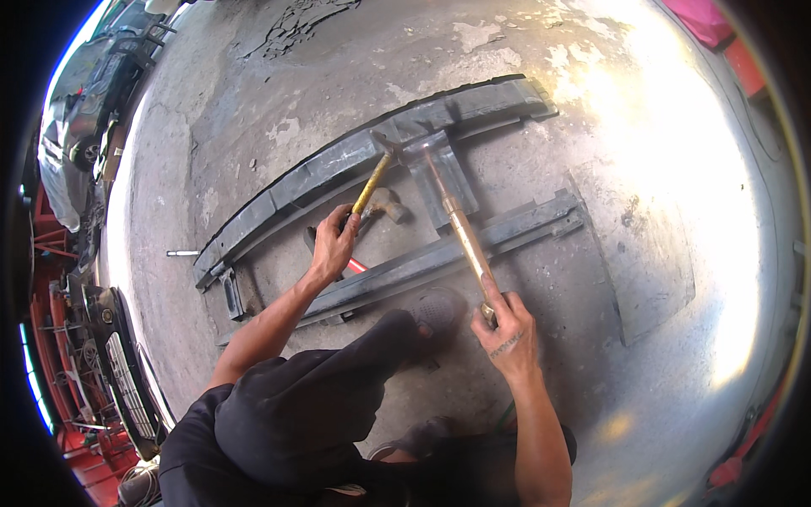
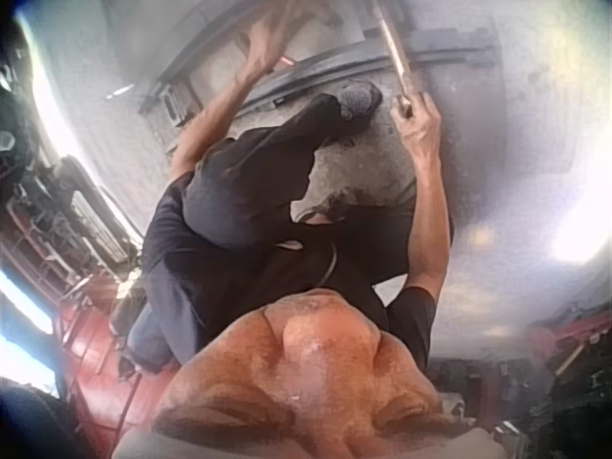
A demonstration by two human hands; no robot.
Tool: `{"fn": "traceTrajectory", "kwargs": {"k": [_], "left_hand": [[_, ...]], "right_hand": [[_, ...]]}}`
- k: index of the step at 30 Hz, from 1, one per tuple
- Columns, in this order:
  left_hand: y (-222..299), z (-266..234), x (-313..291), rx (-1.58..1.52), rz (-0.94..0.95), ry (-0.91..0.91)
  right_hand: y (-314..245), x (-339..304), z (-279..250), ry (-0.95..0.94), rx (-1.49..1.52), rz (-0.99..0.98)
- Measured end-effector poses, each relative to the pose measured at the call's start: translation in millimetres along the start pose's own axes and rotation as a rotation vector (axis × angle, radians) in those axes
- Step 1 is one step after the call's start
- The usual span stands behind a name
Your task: The person uses a welding torch to heat and weld a metal frame on the floor. They also use a hammer to adjust the frame during the process.
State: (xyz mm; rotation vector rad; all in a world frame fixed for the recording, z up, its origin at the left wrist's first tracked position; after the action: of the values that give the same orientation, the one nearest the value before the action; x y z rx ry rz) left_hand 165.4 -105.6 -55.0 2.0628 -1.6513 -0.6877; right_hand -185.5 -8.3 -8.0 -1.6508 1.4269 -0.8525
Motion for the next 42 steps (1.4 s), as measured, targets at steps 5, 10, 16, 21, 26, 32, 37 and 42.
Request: {"fn": "traceTrajectory", "kwargs": {"k": [5,10,16,21,26,32,37,42], "left_hand": [[-3.9,5.3,-21.9,0.031,-0.016,-0.057],[1.6,-3.4,-41.4,0.121,-0.087,-0.141],[-17.3,0.6,-52.0,0.257,0.030,-0.123],[-24.3,8.8,-55.7,0.291,0.161,-0.109],[-22.8,16.1,-57.1,0.345,0.154,-0.198],[-19.0,13.7,-56.2,0.359,0.131,-0.206],[-19.0,16.0,-60.6,0.360,0.129,-0.167],[-21.0,16.8,-60.1,0.348,0.112,-0.196]], "right_hand": [[0.7,0.7,-2.0,-0.005,0.005,0.011],[3.0,2.3,-2.9,0.014,0.021,0.006],[4.0,4.2,-4.6,0.020,0.042,-0.001],[5.1,4.1,-4.2,0.020,0.042,-0.002],[11.4,4.7,-7.3,0.027,0.006,0.042],[4.3,4.5,-6.2,0.024,0.026,-0.010],[7.4,3.1,-6.1,0.018,0.011,0.028],[7.5,3.9,-6.8,0.012,-0.004,0.050]]}}
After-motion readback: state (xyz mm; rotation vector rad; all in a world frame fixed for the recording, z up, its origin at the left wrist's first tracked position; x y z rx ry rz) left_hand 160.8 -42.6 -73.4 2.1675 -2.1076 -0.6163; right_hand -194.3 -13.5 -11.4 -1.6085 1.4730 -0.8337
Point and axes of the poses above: each hand's wrist, its own x-axis towards the middle knuckle, its own z-axis out of the palm, y = z × x, the point moved 6 cm from there along x, towards the middle knuckle, and after that the axes turned 9 degrees about x, right-handed, at the moved point
